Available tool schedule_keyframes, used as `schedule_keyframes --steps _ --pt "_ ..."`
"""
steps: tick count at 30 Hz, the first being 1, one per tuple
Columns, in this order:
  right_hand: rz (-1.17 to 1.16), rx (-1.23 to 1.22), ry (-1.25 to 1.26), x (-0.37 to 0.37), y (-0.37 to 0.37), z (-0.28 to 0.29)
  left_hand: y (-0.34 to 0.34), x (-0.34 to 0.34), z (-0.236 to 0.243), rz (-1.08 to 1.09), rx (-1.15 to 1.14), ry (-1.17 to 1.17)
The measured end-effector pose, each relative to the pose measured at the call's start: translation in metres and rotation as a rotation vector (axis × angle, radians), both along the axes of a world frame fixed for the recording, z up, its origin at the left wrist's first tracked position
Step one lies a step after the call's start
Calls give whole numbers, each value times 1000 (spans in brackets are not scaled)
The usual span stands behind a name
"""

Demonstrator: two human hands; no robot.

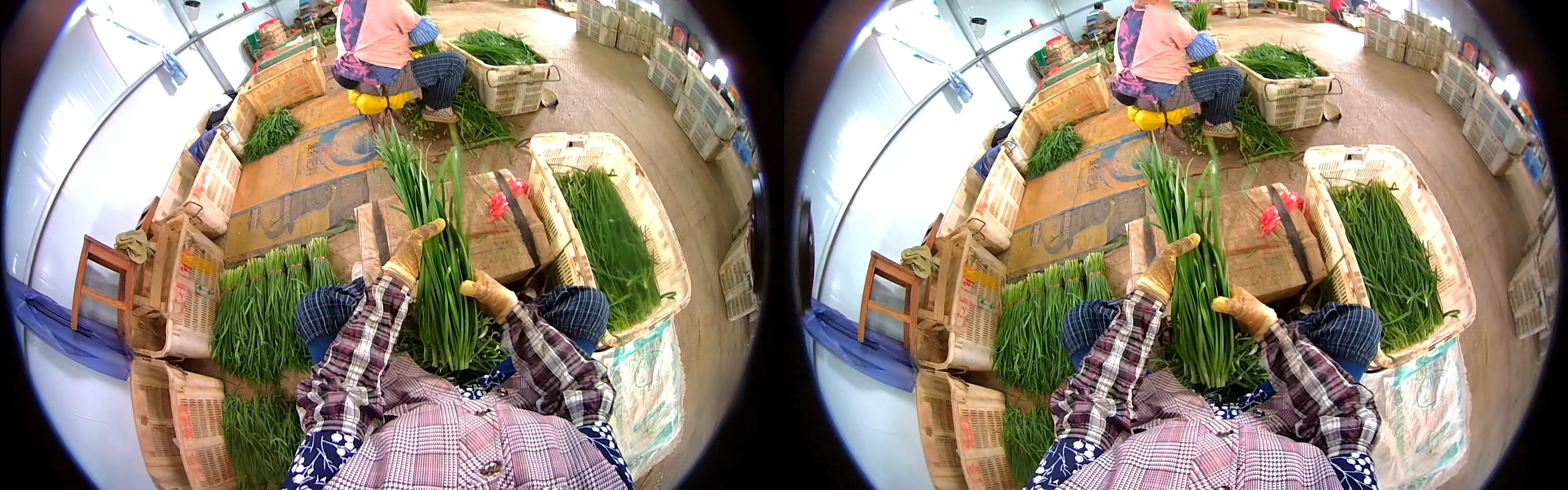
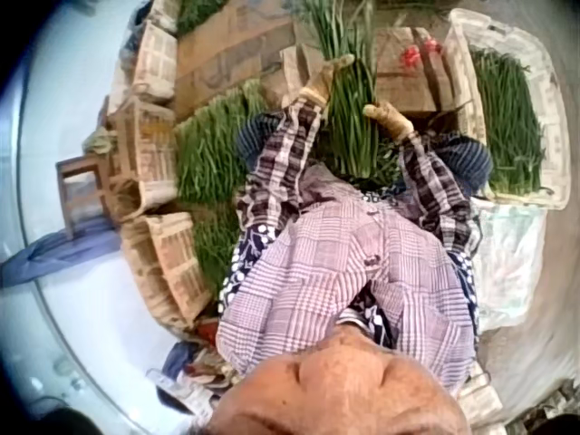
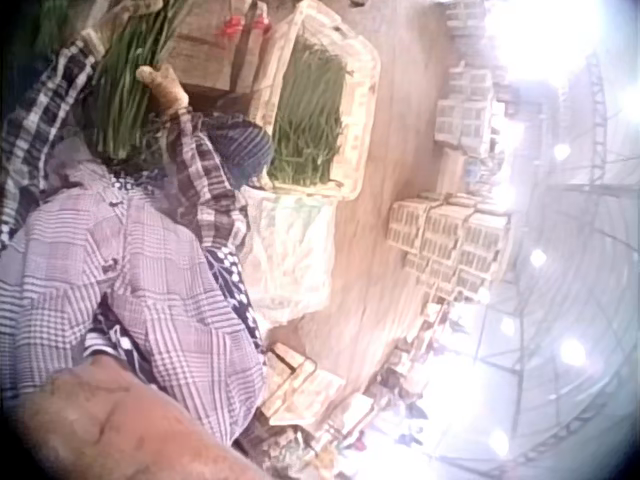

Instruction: The person gathers green onions from a basket, aligns them into bundles, and ties them with red rubber bands. The tied bundles are placed on a wooden board beside the work area.

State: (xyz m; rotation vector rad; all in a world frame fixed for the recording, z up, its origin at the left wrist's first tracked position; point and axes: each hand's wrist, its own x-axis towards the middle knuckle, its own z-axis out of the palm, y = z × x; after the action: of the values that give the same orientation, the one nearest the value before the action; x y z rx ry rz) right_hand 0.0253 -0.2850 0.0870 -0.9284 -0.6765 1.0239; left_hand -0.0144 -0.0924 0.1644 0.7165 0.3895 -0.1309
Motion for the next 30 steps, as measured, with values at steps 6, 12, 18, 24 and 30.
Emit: schedule_keyframes --steps 6,12,18,24,30 --pt "-183 -182 305 -31 5 -11 -2 -15 -42 -20 98 60" --pt "-198 -288 284 -40 1 -9 14 -68 -110 -145 226 -18" --pt "-317 -330 113 -33 19 21 5 -66 -61 20 433 -38" --pt "-465 -72 -315 21 50 56 7 -16 23 211 632 -364" --pt "-502 -33 -358 52 47 55 2 17 26 197 746 -375"
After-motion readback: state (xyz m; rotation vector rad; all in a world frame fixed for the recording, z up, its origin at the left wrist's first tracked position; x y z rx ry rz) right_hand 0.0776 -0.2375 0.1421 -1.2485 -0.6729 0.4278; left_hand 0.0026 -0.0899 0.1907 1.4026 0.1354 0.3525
